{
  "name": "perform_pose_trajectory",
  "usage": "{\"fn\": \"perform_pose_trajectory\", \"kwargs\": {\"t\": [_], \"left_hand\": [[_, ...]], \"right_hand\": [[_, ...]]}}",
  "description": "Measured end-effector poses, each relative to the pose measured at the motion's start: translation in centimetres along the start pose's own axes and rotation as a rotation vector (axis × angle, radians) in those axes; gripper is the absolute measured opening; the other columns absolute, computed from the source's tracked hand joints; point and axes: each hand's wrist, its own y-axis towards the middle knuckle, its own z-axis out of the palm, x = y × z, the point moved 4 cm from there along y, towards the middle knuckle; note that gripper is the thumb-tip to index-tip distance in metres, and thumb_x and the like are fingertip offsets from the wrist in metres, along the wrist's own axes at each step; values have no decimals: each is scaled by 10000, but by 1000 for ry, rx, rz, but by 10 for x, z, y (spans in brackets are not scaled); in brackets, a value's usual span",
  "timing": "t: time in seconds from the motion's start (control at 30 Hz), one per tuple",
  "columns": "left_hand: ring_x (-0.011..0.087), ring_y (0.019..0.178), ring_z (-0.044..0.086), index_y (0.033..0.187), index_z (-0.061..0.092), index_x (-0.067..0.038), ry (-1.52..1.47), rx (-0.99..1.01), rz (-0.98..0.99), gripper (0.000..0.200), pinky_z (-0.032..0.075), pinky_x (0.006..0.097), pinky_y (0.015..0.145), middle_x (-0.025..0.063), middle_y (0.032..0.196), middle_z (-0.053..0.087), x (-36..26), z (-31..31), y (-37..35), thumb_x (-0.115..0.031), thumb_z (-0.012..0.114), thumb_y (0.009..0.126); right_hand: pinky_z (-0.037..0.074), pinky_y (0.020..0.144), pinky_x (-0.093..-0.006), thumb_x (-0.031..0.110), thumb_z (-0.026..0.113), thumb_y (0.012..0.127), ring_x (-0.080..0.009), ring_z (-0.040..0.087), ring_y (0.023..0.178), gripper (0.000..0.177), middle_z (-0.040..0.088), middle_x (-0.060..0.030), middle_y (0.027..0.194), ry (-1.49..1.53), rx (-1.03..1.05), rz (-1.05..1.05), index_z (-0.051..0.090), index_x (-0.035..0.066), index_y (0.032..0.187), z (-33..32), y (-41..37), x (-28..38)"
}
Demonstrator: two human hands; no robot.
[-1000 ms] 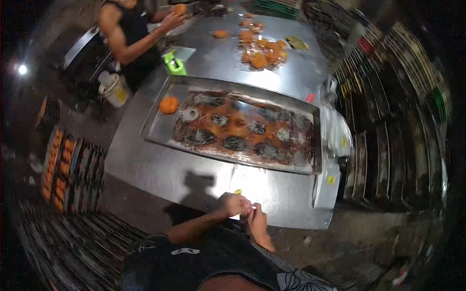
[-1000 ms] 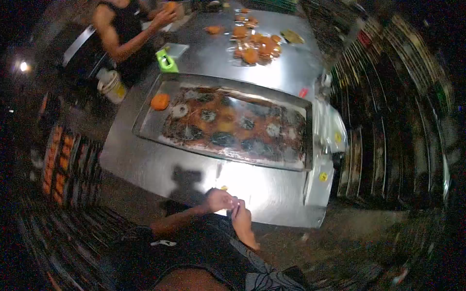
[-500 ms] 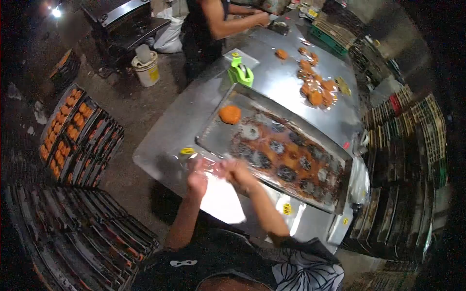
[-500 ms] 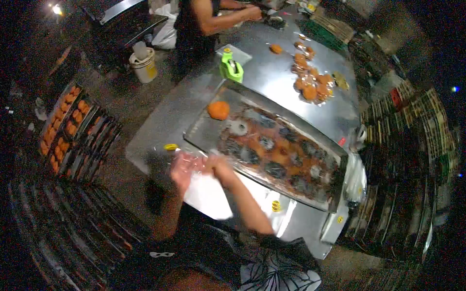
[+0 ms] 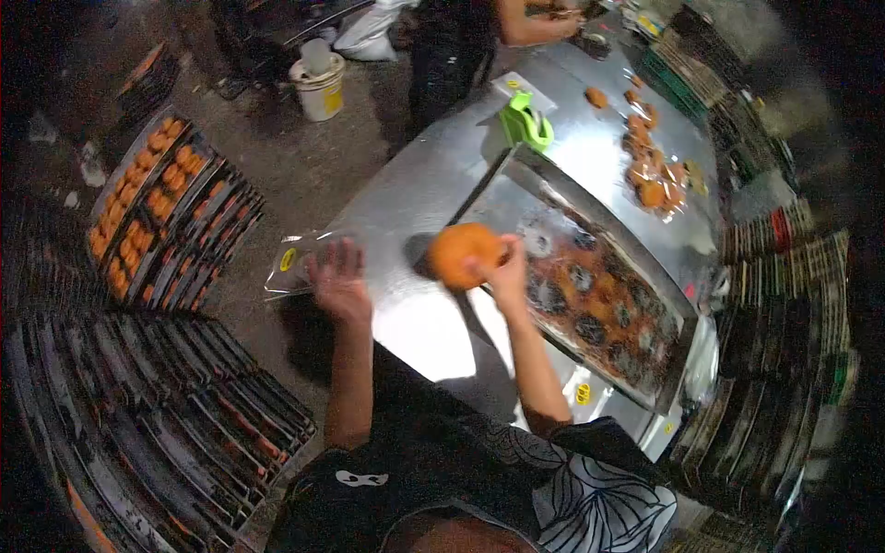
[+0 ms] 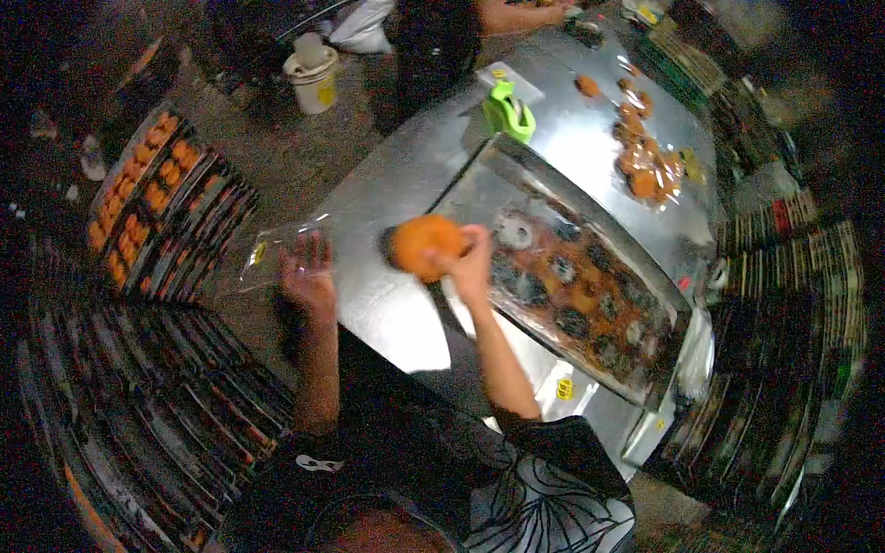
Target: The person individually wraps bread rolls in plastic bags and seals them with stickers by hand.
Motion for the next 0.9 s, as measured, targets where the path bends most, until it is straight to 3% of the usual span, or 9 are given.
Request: {"fn": "perform_pose_trajectory", "kwargs": {"t": [0.17,0.3,0.43,0.5,0.57,0.63,0.73,0.87,0.9], "left_hand": [[380,1162,317,1314,119,-174,404,596,-58,658,300,494,946,187,1289,290,69,56,-97,-318,501,798],[288,1154,358,1294,185,-136,379,732,-513,593,325,450,942,149,1234,375,105,34,-145,-266,485,799],[261,1117,399,1222,314,-31,551,493,-477,532,323,394,952,138,1204,402,121,19,-195,-236,505,771],[262,1069,444,1210,321,-28,395,693,-778,532,374,420,898,117,1171,426,120,12,-196,-209,516,750],[260,1062,457,1213,320,-31,586,775,-761,577,367,406,916,136,1157,441,102,13,-221,-223,563,726],[249,1067,455,1212,337,-32,984,937,-603,638,366,379,915,132,1144,459,95,-4,-242,-296,616,703],[225,1053,463,1205,379,-39,1214,970,-927,745,395,368,867,93,1115,488,101,-88,-261,-421,682,641],[175,956,499,1120,451,-52,1455,864,-989,718,417,356,778,85,1028,535,67,-49,-312,-627,498,693],[210,970,484,1120,461,-22,1577,916,-825,582,395,326,812,101,1049,517,67,-53,-309,-473,536,760]], "right_hand": [[379,862,-332,141,775,549,-218,424,1043,782,422,-157,1118,246,-120,75,319,25,1174,-19,-37,90],[372,889,-329,94,728,607,-243,419,1064,807,410,-174,1162,480,-110,200,252,25,1256,-54,-85,100],[384,875,-314,104,682,672,-225,409,1076,736,404,-159,1174,463,-171,240,253,17,1264,-81,-93,90],[400,828,-268,106,653,708,-207,489,974,707,399,-153,1187,789,242,314,249,52,1285,-97,-114,100],[458,736,-269,98,656,709,-194,556,871,749,397,-138,1201,470,551,324,208,54,1307,-119,-133,71],[466,599,-220,46,641,681,-141,562,777,660,522,-100,1009,346,176,-44,322,33,1258,-131,-147,80],[436,631,-257,68,549,735,-154,551,694,205,608,-77,726,-58,195,-28,621,22,922,-144,-146,-1],[445,541,-277,247,545,802,-167,556,601,252,614,-102,691,-303,-321,-126,627,11,770,-278,-3,-31],[436,511,-248,204,517,822,-146,541,591,223,600,-82,671,-294,-160,58,607,9,762,-270,-10,44]]}}
